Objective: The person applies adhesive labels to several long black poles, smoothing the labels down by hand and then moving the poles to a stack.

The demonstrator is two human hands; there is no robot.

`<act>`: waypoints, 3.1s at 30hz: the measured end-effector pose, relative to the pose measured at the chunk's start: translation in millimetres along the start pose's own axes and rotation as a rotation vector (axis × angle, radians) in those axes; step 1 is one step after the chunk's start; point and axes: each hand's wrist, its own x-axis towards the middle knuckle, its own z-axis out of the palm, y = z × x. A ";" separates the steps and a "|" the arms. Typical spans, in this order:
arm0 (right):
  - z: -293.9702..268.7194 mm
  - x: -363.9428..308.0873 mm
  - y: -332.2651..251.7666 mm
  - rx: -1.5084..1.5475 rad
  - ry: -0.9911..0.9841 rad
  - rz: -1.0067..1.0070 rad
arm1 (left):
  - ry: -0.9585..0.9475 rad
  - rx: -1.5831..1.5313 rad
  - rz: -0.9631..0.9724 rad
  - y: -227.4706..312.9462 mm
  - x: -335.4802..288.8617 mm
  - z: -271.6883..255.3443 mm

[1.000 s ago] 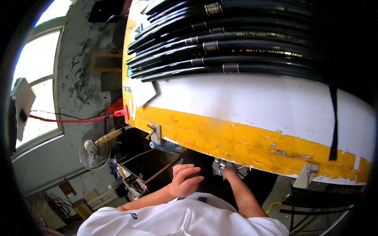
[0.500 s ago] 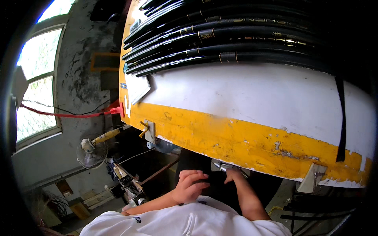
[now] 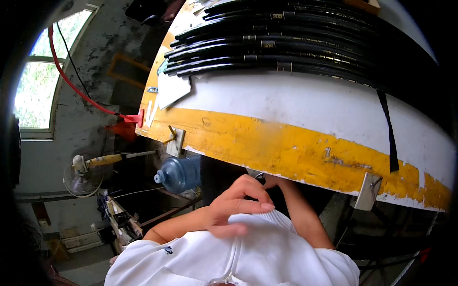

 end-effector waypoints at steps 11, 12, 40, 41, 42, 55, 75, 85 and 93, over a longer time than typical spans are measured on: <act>3.7 -131.7 -95.9 0.140 0.697 -0.162 | 0.256 -1.010 -0.019 142.6 15.9 32.4; -5.6 -149.2 -110.7 0.100 0.756 -0.226 | 0.206 -0.928 -0.155 155.4 11.4 25.0; -256.0 -225.9 -4.3 -0.851 1.333 0.539 | 0.149 0.959 -0.180 17.5 -80.9 -102.1; -258.2 -227.8 -1.0 -0.852 1.325 0.559 | 0.150 0.981 -0.168 16.5 -80.0 -100.2; -257.1 -232.9 1.1 -0.870 1.288 0.572 | 0.150 1.003 -0.155 14.9 -78.3 -98.5; -187.5 -295.8 -103.0 -0.893 1.296 0.338 | 0.267 1.381 0.172 20.5 -31.7 -73.8; -115.9 -275.8 -96.7 -0.695 1.409 0.073 | 0.163 1.330 0.087 -8.8 -59.3 -118.5; -107.5 -259.4 -86.7 -0.621 1.380 0.087 | 0.226 1.372 0.099 -28.3 -70.4 -127.6; -107.8 -253.0 -86.9 -0.590 1.385 0.098 | 0.240 1.394 0.102 -33.6 -63.7 -134.5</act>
